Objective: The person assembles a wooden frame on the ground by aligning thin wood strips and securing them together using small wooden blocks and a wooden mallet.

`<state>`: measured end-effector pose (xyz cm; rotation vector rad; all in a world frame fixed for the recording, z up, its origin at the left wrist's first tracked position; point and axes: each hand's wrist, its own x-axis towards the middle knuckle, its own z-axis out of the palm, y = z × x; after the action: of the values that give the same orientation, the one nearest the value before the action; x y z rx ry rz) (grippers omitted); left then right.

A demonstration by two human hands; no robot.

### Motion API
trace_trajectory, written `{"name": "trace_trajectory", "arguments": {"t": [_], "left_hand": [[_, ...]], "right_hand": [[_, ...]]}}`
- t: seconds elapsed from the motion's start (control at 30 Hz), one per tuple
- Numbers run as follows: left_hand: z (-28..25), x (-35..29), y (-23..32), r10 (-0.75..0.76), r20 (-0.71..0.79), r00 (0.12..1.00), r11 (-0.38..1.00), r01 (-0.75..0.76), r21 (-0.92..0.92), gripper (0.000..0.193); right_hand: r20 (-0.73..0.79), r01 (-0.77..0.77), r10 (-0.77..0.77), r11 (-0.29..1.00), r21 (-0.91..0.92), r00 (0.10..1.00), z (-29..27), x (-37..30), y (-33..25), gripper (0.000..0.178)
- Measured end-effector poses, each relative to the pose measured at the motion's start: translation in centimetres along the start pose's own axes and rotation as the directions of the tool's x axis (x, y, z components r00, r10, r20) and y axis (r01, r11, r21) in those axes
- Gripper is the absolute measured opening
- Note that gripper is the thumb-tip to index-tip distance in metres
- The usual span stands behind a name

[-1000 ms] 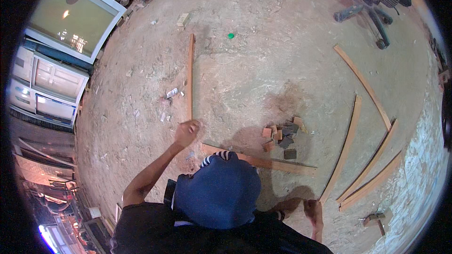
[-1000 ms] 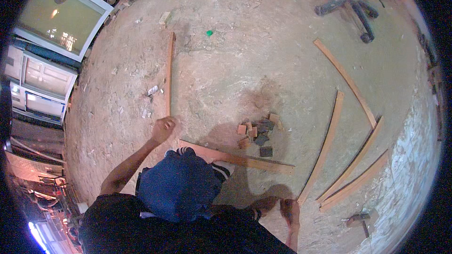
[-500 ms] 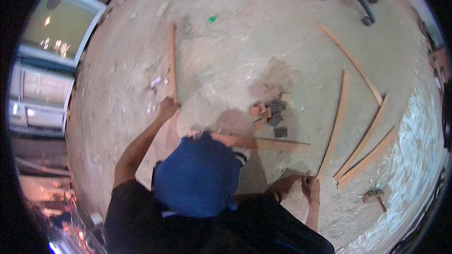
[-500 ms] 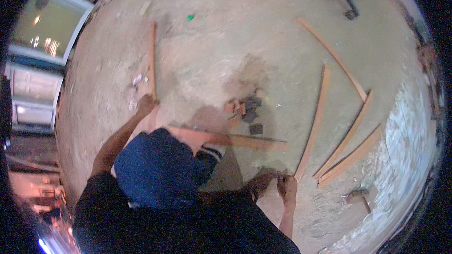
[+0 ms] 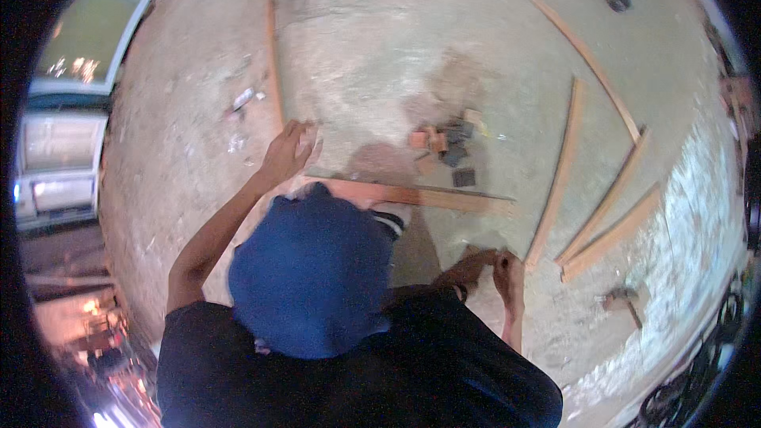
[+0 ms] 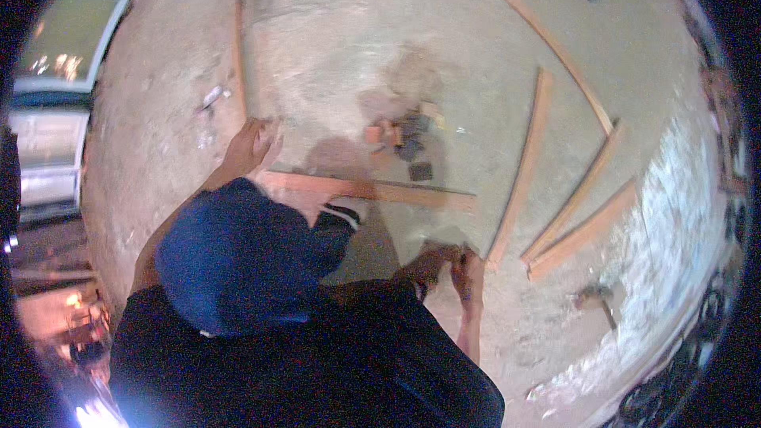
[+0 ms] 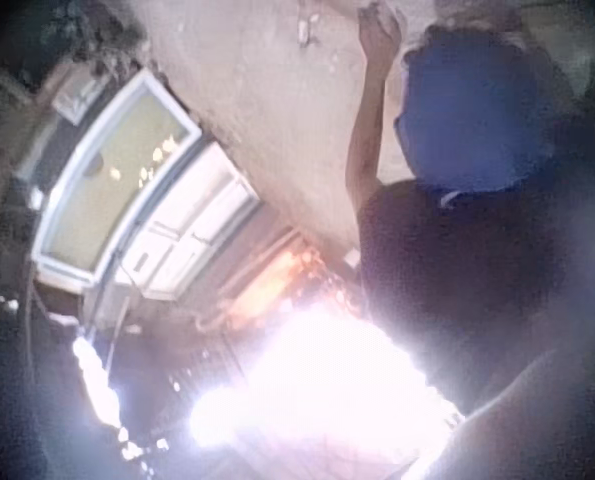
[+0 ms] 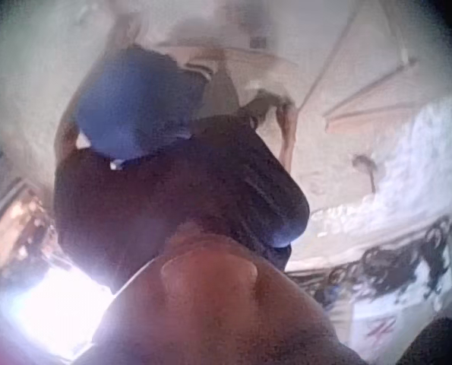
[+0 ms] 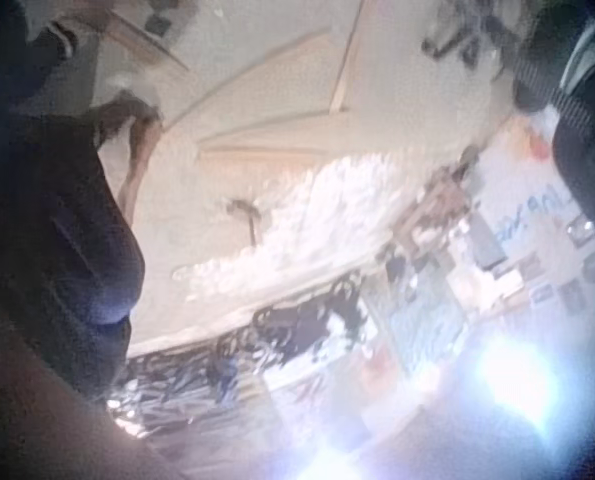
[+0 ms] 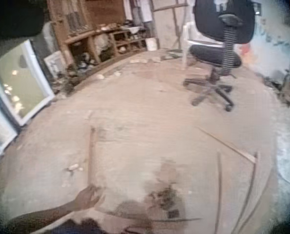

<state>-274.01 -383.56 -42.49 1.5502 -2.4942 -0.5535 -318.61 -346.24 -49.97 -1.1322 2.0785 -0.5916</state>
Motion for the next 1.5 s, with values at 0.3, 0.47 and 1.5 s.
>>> {"name": "trace_trajectory", "arguments": {"t": [0.3,0.47,1.5], "left_hand": [[3.7,-0.5,7.8,0.334,0.085,0.939,0.901,-0.291,-0.322,0.031],[2.4,-1.8,7.1,0.207,0.138,0.969,0.921,-0.146,-0.36,0.027],[13.9,3.0,18.6,0.905,0.231,0.356,0.392,-0.91,-0.132,0.046]], "right_hand": [[0.032,-0.242,0.244,0.921,0.305,0.969,-0.6,0.5,-3.5,0.038],[0.087,-0.132,0.114,0.964,0.233,0.99,3.1,-1.2,2.2,0.04],[-0.156,0.001,-0.017,0.995,-0.099,0.988,2.3,-0.8,-3.1,0.011]]}}
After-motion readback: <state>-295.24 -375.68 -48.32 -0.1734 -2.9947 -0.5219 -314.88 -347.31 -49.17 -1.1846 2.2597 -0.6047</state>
